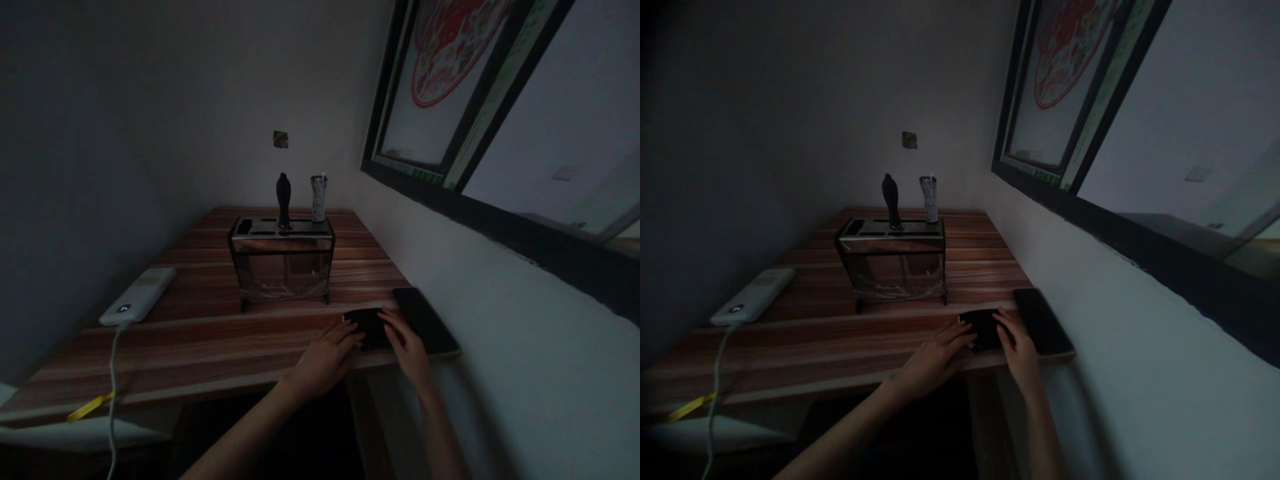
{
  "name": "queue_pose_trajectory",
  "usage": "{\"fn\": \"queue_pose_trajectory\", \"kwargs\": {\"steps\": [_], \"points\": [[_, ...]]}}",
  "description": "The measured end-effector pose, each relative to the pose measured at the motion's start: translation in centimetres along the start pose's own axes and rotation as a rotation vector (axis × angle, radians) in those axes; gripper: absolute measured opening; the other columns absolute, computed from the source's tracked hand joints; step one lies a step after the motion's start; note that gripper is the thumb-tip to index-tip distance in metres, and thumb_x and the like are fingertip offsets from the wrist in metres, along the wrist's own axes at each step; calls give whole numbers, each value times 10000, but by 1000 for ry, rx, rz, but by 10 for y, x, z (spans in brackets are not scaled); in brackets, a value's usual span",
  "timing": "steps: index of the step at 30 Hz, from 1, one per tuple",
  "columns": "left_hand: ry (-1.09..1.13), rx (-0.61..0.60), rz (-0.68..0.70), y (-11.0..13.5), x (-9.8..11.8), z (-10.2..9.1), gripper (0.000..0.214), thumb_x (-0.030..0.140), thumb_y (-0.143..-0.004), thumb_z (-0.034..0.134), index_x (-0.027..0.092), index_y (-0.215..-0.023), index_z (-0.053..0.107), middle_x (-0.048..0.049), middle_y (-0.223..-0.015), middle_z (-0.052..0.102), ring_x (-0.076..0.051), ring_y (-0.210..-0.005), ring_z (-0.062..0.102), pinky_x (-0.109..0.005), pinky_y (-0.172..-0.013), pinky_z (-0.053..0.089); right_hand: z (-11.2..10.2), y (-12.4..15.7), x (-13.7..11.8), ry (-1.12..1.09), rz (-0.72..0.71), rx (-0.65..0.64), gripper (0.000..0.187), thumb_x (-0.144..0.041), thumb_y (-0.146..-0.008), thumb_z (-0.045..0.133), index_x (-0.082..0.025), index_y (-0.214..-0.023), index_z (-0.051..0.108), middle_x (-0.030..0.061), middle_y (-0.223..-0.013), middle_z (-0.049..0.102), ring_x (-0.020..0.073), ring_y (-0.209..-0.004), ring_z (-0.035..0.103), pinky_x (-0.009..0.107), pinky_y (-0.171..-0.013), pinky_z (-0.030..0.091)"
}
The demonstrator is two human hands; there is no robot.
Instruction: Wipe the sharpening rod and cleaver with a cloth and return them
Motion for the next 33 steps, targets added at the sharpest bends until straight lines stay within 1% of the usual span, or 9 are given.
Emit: {"fn": "queue_pose_trajectory", "kwargs": {"steps": [2,4,9,12,14,16,20,24,33], "points": [[84,54,-29,7,-5,-13,461,192,-867,490,284,-1313,425,-40,-1393,452,-177,-1285,404,-392,-1074,350,-2,-1,2,-73,37,74,376,-430,-870,462,-208,-1141,600,90,-1298,538,231,-1228,469,447,-1068,311],[136,156,-66,19,-13,-36,410,189,-878,461,280,-1278,469,-43,-1323,522,-175,-1227,466,-367,-1040,392,-5,-1,2,-155,83,154,397,-452,-846,495,-191,-1124,605,106,-1257,570,242,-1189,506,446,-1043,351],[109,597,-220,68,-51,-130,243,220,-870,453,216,-1071,590,-58,-1073,646,-196,-1025,595,-349,-924,471,-15,-12,-25,-291,133,276,415,-466,-780,583,-178,-1077,618,115,-1141,640,249,-1056,601,413,-950,458],[167,907,-333,95,-82,-186,205,289,-841,515,207,-1016,585,-40,-1014,644,-194,-985,602,-351,-920,467,-17,-34,-57,-347,41,269,361,-432,-779,601,-184,-1040,625,101,-1108,651,235,-1054,599,397,-947,462],[238,1014,-346,102,-105,-210,283,333,-816,548,210,-1071,549,-46,-1091,611,-208,-1059,568,-373,-953,446,-11,-56,-77,-412,-33,233,340,-394,-782,615,-198,-1060,610,85,-1100,653,221,-1056,598,398,-959,452],[247,974,-362,98,-128,-222,398,376,-778,602,232,-1139,515,-52,-1198,566,-227,-1156,508,-400,-1002,399,2,-83,-92,-484,-100,132,347,-367,-780,631,-223,-1094,590,73,-1110,647,210,-1059,594,396,-956,456],[445,734,-303,79,-166,-224,657,449,-720,660,237,-1286,403,-110,-1381,432,-267,-1284,391,-444,-1062,317,42,-135,-110,-583,-148,-160,531,-338,-687,730,-280,-1181,543,55,-1229,583,210,-1144,537,390,-974,441],[576,539,-246,66,-178,-221,783,466,-687,692,242,-1350,342,-114,-1470,313,-287,-1351,279,-453,-1088,276,73,-163,-116,-677,-146,-364,640,-316,-634,776,-311,-1216,511,33,-1299,531,215,-1193,496,397,-1002,411],[603,384,-225,51,-192,-232,808,478,-620,735,224,-1323,427,-107,-1391,449,-323,-1292,378,-460,-1063,324,86,-179,-109,-736,-128,-444,605,-305,-650,771,-327,-1206,535,-5,-1301,536,207,-1216,472,391,-1041,367]]}}
Point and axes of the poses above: each hand's wrist, its own y-axis away from the middle knuckle, its own z-axis out of the palm, x = y × z, the point moved 5 cm from there along -y, towards the middle knuckle
